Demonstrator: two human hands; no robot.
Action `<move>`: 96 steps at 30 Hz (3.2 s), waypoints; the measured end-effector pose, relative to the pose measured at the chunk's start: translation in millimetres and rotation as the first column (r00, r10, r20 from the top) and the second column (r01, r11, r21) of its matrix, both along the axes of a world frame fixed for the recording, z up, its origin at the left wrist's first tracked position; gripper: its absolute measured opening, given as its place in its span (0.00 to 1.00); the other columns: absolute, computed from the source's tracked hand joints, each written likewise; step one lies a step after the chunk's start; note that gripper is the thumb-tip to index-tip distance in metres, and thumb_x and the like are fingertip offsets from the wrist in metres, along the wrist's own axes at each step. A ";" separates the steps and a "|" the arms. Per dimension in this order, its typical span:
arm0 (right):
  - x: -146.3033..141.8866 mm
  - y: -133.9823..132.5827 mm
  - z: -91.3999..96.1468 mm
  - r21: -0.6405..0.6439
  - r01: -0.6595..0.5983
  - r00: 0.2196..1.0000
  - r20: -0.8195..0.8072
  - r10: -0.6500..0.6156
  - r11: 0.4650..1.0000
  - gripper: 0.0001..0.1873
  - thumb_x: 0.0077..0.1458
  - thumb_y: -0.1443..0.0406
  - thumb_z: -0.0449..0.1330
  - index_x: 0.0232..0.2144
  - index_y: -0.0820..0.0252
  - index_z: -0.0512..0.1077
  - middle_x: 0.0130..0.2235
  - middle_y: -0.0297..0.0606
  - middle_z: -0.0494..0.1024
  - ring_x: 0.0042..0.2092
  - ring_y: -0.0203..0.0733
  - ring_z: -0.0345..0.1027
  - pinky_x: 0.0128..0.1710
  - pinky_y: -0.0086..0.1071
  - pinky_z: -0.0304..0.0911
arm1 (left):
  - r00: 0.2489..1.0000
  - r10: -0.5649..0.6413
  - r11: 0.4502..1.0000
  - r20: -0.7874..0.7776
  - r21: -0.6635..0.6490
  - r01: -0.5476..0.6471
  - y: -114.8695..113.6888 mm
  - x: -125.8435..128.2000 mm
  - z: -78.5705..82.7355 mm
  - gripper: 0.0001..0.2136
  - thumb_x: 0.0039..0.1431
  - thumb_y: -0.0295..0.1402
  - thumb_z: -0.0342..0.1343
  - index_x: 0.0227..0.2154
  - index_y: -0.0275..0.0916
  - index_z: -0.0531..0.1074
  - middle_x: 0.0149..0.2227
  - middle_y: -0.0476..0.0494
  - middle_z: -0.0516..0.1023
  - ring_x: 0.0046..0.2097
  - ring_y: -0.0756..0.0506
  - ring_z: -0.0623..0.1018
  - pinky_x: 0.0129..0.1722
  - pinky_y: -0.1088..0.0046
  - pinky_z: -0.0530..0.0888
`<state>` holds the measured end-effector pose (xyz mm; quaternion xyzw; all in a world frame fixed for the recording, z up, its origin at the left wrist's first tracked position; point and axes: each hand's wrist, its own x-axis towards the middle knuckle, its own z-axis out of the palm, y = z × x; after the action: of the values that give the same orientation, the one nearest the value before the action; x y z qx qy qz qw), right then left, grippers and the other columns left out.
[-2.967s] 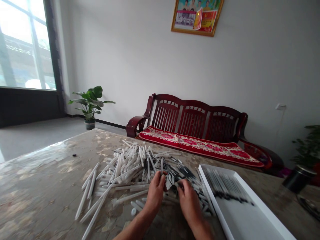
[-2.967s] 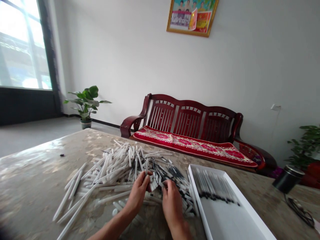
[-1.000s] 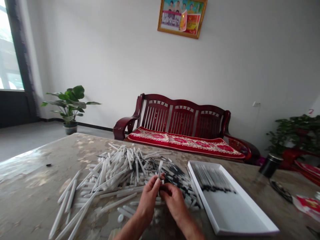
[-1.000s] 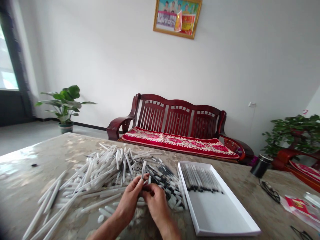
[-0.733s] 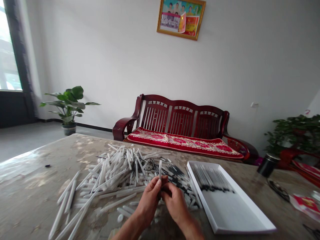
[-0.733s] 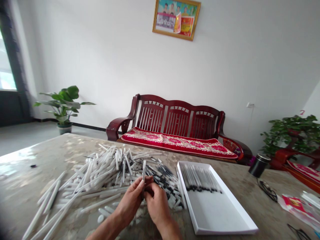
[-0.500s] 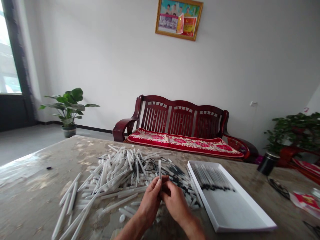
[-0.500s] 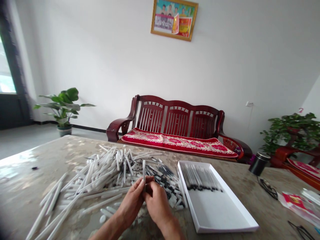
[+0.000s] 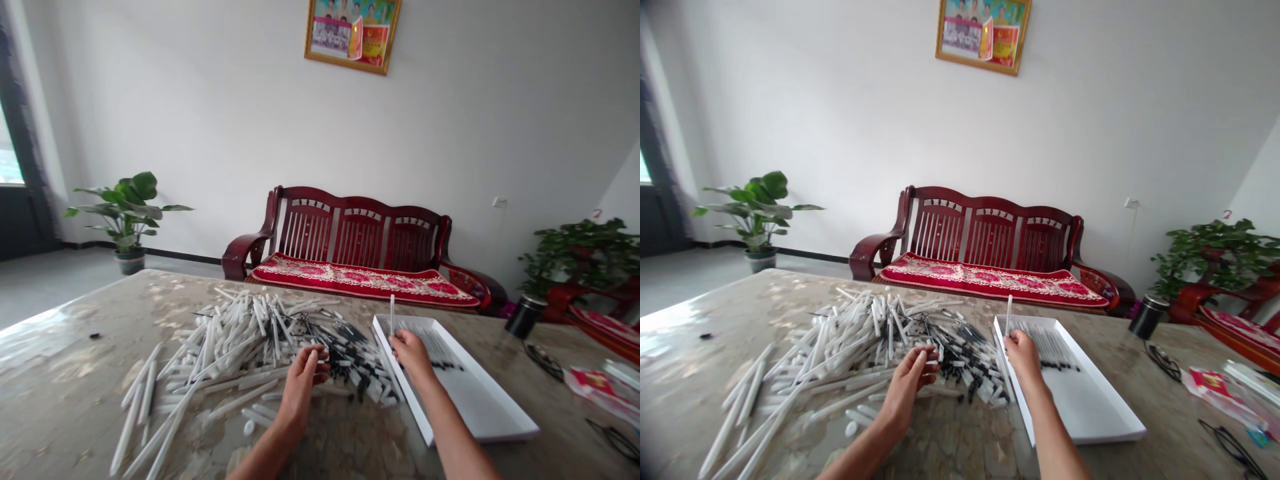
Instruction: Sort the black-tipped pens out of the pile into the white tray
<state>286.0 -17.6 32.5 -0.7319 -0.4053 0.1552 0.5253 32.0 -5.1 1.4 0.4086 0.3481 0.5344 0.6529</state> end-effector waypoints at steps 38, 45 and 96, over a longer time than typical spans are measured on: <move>-87.8 -2.6 3.7 -0.427 -0.082 0.633 0.676 0.378 0.901 0.13 0.59 0.66 0.55 0.42 0.51 0.77 0.45 0.34 0.78 0.45 0.39 0.72 0.39 0.27 0.58 | 0.940 0.340 0.940 0.018 0.028 -0.341 21.9 -15.9 -2.7 0.18 0.57 0.51 0.50 0.36 0.40 0.70 0.29 0.49 0.75 0.24 0.50 0.72 0.21 0.76 0.66; -137.8 16.9 -6.4 -0.422 -0.124 0.643 0.655 0.397 0.898 0.13 0.59 0.66 0.55 0.43 0.51 0.76 0.45 0.35 0.78 0.45 0.39 0.72 0.40 0.28 0.59 | 0.924 0.383 0.923 0.011 0.043 -0.383 22.8 -20.0 1.1 0.17 0.58 0.48 0.50 0.36 0.39 0.70 0.28 0.49 0.75 0.23 0.52 0.73 0.21 0.78 0.66; -133.9 -1.4 -36.8 0.014 -0.409 0.855 0.355 0.378 0.912 0.15 0.62 0.61 0.51 0.42 0.57 0.77 0.38 0.39 0.83 0.41 0.42 0.76 0.41 0.29 0.67 | 0.935 0.231 0.961 -0.270 0.215 -0.175 22.1 -17.0 -0.7 0.15 0.57 0.47 0.53 0.32 0.40 0.71 0.24 0.51 0.74 0.20 0.52 0.67 0.20 0.76 0.62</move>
<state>152.1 -19.0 -4.3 -0.6250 -0.6386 0.1105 0.4351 15.0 17.0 0.7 0.5045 0.4291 0.5634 0.4939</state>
